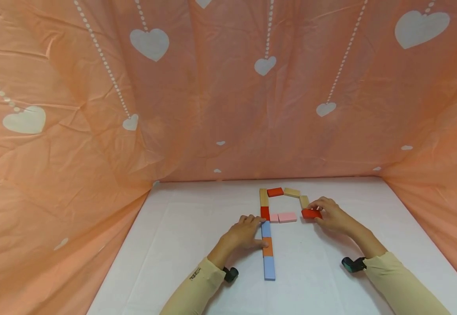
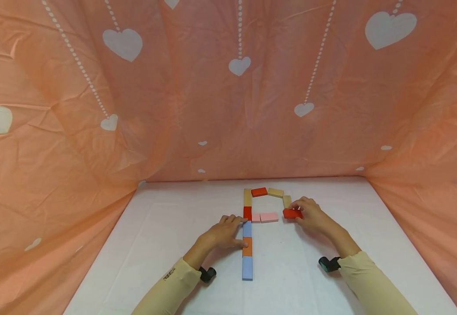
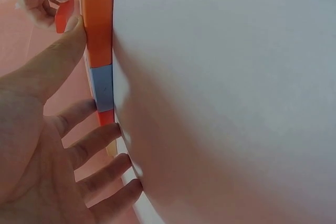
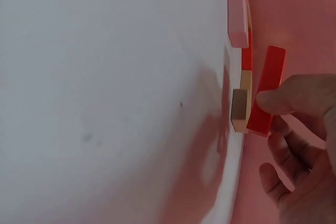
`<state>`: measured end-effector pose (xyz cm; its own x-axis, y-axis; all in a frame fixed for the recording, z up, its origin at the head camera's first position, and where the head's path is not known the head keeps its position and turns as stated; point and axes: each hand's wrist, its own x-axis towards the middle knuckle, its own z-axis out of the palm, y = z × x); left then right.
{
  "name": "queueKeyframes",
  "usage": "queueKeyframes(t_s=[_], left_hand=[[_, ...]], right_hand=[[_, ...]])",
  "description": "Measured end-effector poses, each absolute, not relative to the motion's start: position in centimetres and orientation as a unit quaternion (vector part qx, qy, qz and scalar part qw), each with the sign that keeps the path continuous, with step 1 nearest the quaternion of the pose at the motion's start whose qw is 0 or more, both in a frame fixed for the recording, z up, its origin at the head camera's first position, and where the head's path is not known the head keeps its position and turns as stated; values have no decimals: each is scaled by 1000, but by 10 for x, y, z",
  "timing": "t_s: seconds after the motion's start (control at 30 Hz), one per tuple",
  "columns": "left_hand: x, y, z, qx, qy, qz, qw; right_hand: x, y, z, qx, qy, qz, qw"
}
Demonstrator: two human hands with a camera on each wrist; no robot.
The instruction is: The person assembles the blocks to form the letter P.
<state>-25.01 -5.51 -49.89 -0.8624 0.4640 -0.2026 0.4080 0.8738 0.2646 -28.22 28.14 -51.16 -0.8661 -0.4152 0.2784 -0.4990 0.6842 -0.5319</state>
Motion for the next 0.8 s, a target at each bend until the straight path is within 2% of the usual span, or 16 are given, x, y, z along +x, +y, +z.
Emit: queueKeyframes(t_s=[0.23,0.57,0.8], left_hand=[[-249,-56,-498,233,958,109,129],[-249,-56,-499,232,958,110,128],[-251,-57,-501,240,957,107,122]], right_hand=[[-288,273,-514,261,-920,285,69],[-295,266,-514,262,-926,269,35],[-296,263,-515,275,-924,262,40]])
